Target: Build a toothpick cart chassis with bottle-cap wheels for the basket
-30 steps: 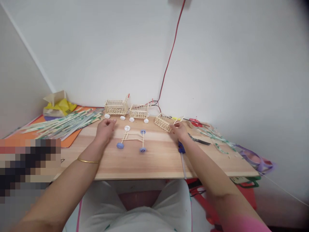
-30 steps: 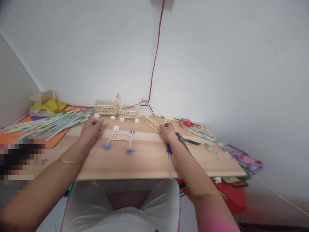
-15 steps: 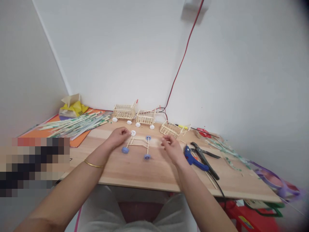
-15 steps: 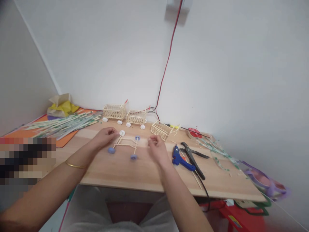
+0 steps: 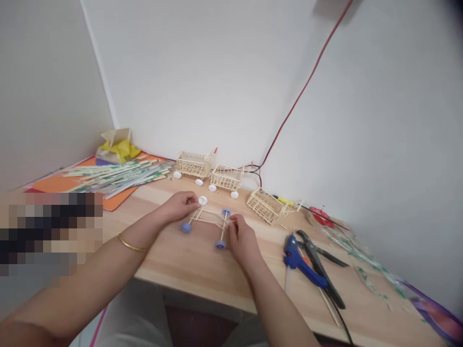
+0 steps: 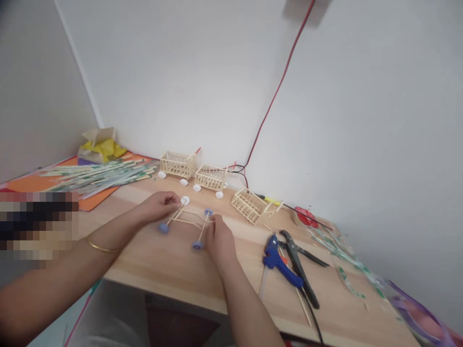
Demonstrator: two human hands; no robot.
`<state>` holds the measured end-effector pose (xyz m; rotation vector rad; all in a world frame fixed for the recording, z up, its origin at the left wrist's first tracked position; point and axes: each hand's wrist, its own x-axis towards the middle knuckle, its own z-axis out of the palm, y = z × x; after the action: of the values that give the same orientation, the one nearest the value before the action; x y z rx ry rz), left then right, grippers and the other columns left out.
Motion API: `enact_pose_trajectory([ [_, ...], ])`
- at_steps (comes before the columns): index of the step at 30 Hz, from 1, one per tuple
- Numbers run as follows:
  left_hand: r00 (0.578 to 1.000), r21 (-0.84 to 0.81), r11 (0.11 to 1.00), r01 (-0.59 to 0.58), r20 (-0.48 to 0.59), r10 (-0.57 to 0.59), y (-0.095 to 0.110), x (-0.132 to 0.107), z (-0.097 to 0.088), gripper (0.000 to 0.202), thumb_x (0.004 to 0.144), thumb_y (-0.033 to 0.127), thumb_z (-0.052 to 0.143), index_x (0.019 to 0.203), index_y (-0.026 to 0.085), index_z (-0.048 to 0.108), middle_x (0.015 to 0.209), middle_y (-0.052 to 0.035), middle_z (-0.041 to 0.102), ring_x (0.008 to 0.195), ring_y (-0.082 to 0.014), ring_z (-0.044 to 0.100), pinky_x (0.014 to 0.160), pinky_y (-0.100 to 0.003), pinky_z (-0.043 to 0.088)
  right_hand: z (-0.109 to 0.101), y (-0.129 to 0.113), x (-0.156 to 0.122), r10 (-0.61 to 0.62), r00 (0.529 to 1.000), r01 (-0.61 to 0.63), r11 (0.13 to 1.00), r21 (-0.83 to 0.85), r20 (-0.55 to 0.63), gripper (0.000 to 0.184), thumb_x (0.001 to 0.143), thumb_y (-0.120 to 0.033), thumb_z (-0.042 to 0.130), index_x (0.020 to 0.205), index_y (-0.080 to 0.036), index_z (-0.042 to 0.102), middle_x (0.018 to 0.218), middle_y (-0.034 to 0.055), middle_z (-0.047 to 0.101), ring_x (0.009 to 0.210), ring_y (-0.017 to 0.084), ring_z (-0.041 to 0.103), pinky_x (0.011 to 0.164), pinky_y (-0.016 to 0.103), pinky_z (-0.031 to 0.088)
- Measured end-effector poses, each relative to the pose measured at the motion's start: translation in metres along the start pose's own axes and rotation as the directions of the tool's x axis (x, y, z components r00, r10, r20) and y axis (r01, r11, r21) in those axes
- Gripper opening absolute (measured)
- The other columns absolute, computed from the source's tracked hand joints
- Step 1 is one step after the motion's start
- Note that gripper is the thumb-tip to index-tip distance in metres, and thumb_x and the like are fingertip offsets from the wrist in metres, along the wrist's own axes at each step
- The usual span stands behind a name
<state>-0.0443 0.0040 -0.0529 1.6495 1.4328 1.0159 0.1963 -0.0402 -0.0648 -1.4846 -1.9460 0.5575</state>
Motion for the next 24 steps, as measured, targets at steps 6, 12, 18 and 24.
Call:
enact_pose_trajectory([
  [6,0.995,0.014,0.999,-0.032,-0.096,0.033,-0.0023,-0.0008,0.0009,0.026,0.068,0.043,0.062,0.064,0.018,0.06,0.056,0.0019,0.053,0.055,-0.0138,0.044,0.051,-0.025,0.032,0.0034,-0.0002,0.0019,0.027,1.0,-0.028,0.999,-0.016,-0.01,0.027,0.087,-0.031,0.035,0.107,-0.022,0.052,0.073,0.0037,0.066,0.065,0.023,0.062,0.059,0.029,0.04],
  [12,0.986,0.048,0.999,-0.025,-0.161,0.032,0.0037,-0.0031,-0.0037,0.041,0.075,0.051,0.053,0.051,0.019,0.043,0.048,0.0051,0.036,0.05,-0.0115,0.033,0.051,-0.025,0.027,0.0039,0.0049,0.0028,0.035,0.998,-0.032,0.998,0.055,-0.056,0.025,0.085,-0.035,0.038,0.102,-0.022,0.052,0.064,0.0005,0.061,0.06,0.022,0.059,0.057,0.029,0.039],
  [18,0.992,0.049,0.996,-0.07,-0.099,0.074,0.0061,-0.0037,-0.0047,0.04,0.072,0.054,0.058,0.056,0.018,0.048,0.054,0.0039,0.042,0.055,-0.0125,0.039,0.053,-0.025,0.029,0.0041,0.0039,0.0041,0.052,0.993,-0.042,0.994,0.097,-0.109,0.022,0.083,-0.034,0.039,0.095,-0.023,0.053,0.061,-0.0012,0.056,0.058,0.021,0.055,0.057,0.028,0.038],
  [24,0.996,0.044,0.996,-0.077,-0.044,0.079,-0.0001,-0.0016,-0.003,0.031,0.07,0.047,0.06,0.069,0.016,0.061,0.064,-0.0002,0.057,0.063,-0.0155,0.048,0.059,-0.026,0.036,0.005,0.0035,0.0048,0.057,0.992,-0.045,0.993,0.109,-0.111,0.021,0.083,-0.034,0.04,0.093,-0.022,0.055,0.059,-0.0018,0.054,0.057,0.019,0.053,0.056,0.026,0.036],
])
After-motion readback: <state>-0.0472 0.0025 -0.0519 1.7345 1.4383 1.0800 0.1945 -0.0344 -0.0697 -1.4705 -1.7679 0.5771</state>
